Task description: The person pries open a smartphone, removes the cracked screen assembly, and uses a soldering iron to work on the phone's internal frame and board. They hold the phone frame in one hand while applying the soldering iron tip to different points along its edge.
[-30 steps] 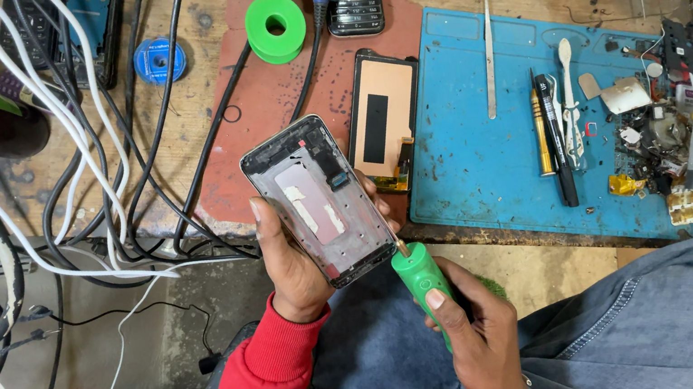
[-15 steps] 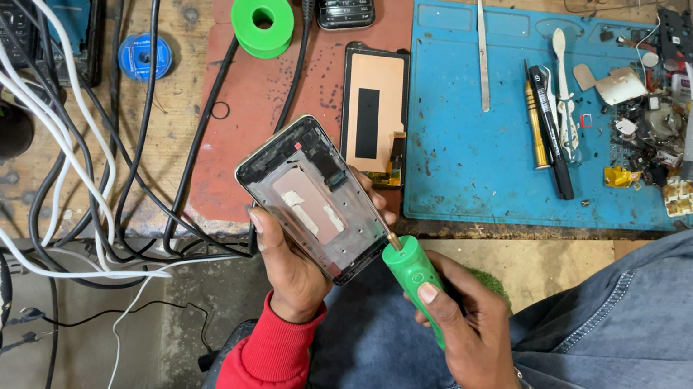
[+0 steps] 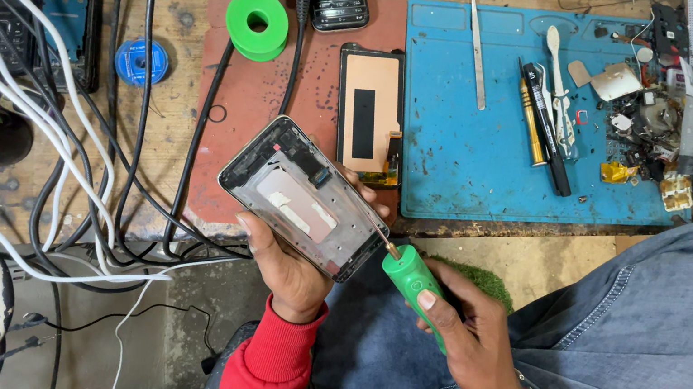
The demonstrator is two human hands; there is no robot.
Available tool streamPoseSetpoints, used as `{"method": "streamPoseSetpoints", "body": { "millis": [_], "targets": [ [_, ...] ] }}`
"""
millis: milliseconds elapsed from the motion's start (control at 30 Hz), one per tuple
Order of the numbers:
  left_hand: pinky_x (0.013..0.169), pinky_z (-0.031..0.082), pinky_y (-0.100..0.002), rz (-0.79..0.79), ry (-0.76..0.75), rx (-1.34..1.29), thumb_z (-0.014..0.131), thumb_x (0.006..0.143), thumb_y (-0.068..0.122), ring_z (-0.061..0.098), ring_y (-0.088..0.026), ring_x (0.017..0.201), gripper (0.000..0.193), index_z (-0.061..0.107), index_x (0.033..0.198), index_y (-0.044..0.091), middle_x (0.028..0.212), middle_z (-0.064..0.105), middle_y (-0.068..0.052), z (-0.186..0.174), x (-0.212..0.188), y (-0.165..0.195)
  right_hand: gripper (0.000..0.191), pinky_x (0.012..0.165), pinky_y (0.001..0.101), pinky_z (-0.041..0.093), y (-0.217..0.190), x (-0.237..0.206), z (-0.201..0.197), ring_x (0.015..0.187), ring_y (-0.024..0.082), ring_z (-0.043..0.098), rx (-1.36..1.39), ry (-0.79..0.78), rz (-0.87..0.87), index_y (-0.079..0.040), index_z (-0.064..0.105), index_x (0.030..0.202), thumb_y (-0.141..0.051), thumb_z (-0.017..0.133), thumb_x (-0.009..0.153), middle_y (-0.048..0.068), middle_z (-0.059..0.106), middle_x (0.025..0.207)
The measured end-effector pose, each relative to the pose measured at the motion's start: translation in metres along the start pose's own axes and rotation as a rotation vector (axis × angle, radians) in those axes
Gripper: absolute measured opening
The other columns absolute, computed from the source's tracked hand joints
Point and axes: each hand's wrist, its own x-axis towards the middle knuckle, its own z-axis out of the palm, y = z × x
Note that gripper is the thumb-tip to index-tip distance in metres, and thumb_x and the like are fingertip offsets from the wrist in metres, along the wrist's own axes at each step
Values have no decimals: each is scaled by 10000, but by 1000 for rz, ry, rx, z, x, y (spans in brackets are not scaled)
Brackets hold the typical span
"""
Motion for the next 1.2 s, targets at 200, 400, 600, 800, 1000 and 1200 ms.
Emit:
{"method": "streamPoseSetpoints", "body": {
  "millis": [200,400,600,800,1000,1200],
  "targets": [
    [999,580,-558,0,-24,74,470,936,823,651,-359,1172,1031,419,1530,-18,1332,591,-211,1,0,2,489,630,264,548,-3,1,1,717,103,643,15,3,14,-2,672,1335,-307,628,955,83,757,913],
    [975,586,-556,-13,-9,90,475,931,828,652,-359,1169,1032,418,1512,-23,1339,583,-199,2,-2,3,506,634,263,540,-8,3,3,720,104,635,54,-11,6,10,660,1347,-315,625,960,87,751,923],
    [972,588,-559,-32,-18,77,459,919,826,648,-353,1172,1025,411,1526,1,1341,582,-196,0,-3,1,511,638,263,537,-9,3,3,726,105,635,48,-7,-2,8,661,1346,-323,627,957,85,744,921],
    [962,590,-537,-22,-15,13,396,946,834,657,-361,1154,1014,436,1518,-2,1329,593,-199,-1,-2,0,484,625,266,536,-5,0,1,708,109,630,26,-8,-9,20,676,1310,-307,628,956,88,741,909],
    [959,589,-528,-5,4,10,377,959,825,660,-359,1154,997,439,1524,6,1322,597,-200,-1,-1,0,472,624,269,547,-1,-3,-1,712,112,643,10,5,-1,18,681,1299,-298,629,953,87,746,908],
    [961,593,-543,-17,-14,47,412,957,814,656,-347,1145,987,428,1524,6,1319,598,-204,2,-1,2,473,649,271,559,-6,0,1,739,113,653,9,11,-21,16,673,1308,-300,626,958,85,747,922]
  ]
}}
